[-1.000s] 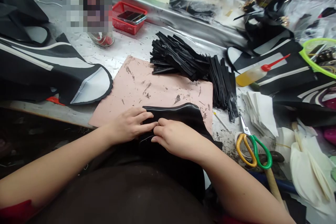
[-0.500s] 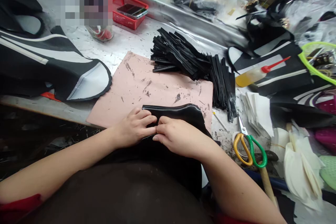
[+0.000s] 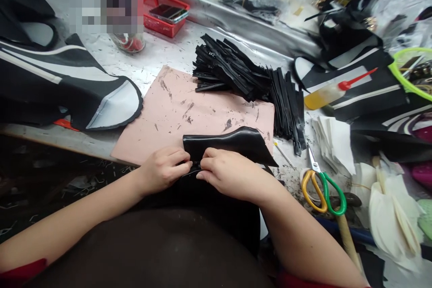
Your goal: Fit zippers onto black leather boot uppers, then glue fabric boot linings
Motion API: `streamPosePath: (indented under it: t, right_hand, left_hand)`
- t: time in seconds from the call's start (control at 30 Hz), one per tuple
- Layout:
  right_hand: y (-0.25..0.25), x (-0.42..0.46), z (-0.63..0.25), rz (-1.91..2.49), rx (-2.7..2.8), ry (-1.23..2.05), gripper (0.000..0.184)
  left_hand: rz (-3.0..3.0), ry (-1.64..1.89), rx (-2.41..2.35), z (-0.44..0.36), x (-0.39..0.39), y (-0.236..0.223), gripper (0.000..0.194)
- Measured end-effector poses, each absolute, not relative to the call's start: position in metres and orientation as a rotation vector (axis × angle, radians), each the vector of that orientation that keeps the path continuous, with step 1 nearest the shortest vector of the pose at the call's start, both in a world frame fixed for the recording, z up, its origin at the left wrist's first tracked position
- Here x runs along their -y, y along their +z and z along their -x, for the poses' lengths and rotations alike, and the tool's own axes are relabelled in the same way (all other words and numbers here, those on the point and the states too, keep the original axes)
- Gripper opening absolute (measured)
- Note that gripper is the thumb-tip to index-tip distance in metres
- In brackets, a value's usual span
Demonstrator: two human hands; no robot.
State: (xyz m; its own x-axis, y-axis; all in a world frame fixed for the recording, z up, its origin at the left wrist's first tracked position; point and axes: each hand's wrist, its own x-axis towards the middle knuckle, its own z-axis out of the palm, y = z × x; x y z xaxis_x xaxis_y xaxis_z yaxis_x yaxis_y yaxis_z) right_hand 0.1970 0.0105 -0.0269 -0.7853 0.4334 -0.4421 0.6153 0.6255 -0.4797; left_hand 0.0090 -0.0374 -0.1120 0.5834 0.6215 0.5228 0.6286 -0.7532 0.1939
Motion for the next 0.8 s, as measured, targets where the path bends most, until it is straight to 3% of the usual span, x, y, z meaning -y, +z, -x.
streamPosePath:
  t: [0.33,0.5,0.8]
  right_hand:
    - [-0.031,-0.013,-0.191,-0.846,-2.572,-0.815,0.026]
    - [-0.035,-0.016,-0.187,-0.849,-2.541,-0.801,0.027]
    - [-0.035,-0.021,-0.187,-0.799,-2.515,-0.802,0.027]
  left_hand:
    - [2.935,-0.825,0.979,0.007,0.025,-0.104,0.022]
    - [2.797,-0.677,0.963,0.018,0.037,-0.097,0.012]
    - [2.818,-0.932,0.802,0.007,0.072,-0.108,0.019]
